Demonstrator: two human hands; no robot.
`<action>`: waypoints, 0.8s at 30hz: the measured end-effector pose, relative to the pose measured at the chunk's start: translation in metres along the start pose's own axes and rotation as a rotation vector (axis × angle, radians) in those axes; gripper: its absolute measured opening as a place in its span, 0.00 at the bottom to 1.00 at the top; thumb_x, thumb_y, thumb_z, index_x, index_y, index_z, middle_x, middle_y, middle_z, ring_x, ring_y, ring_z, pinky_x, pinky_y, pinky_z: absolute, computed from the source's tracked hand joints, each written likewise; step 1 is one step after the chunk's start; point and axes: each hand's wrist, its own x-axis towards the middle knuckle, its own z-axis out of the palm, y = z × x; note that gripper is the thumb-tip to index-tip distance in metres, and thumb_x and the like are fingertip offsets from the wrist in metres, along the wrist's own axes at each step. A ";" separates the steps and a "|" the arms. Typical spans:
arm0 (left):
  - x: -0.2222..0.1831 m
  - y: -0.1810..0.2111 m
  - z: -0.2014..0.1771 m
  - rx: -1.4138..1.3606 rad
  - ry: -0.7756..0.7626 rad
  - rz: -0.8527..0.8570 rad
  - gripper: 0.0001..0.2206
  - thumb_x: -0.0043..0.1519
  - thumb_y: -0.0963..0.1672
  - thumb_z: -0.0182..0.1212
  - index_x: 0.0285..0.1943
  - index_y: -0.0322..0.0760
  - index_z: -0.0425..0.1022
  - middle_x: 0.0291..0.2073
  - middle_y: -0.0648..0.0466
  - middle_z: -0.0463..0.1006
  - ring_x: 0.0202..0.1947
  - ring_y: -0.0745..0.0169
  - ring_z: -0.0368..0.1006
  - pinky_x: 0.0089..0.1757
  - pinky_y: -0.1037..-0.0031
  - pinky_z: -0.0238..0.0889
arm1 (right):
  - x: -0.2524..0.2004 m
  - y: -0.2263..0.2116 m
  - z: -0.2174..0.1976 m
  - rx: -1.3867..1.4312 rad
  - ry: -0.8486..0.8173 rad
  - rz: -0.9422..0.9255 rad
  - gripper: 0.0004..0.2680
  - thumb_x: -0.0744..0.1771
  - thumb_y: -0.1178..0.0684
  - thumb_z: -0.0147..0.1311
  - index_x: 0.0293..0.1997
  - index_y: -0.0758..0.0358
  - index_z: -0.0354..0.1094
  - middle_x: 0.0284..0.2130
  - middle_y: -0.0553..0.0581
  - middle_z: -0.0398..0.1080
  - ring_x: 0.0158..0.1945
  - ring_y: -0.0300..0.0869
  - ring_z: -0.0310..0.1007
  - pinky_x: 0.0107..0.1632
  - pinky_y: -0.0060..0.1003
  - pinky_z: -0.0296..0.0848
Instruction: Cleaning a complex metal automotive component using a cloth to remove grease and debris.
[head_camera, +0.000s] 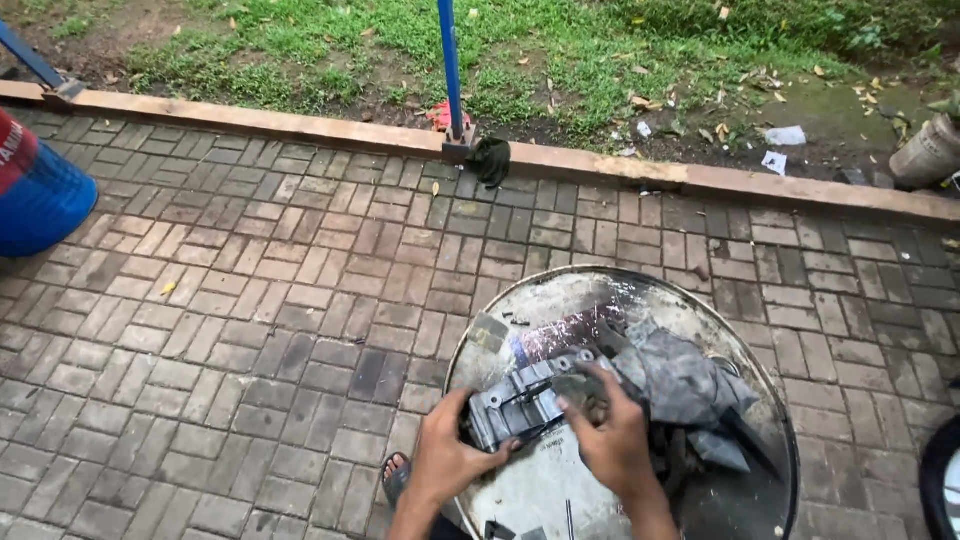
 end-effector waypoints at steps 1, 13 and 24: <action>-0.012 -0.006 0.009 0.014 0.090 0.037 0.37 0.41 0.53 0.83 0.56 0.34 0.73 0.47 0.47 0.80 0.46 0.54 0.78 0.48 0.68 0.71 | -0.009 0.002 0.004 -0.047 0.009 -0.088 0.20 0.62 0.59 0.68 0.60 0.55 0.71 0.25 0.45 0.74 0.19 0.30 0.50 0.20 0.26 0.54; -0.017 0.054 -0.021 0.062 -0.106 -0.170 0.35 0.48 0.51 0.74 0.65 0.39 0.67 0.56 0.49 0.76 0.59 0.52 0.70 0.57 0.62 0.63 | -0.023 -0.006 0.053 -0.911 -0.118 -0.497 0.17 0.67 0.44 0.51 0.64 0.48 0.67 0.33 0.53 0.70 0.41 0.47 0.71 0.31 0.47 0.74; -0.016 0.038 0.001 0.181 -0.139 -0.107 0.40 0.52 0.46 0.73 0.75 0.37 0.57 0.68 0.41 0.64 0.65 0.44 0.62 0.60 0.48 0.59 | -0.018 -0.032 0.068 -1.324 -0.412 -0.251 0.24 0.69 0.55 0.41 0.78 0.54 0.44 0.42 0.60 0.62 0.42 0.48 0.66 0.32 0.39 0.74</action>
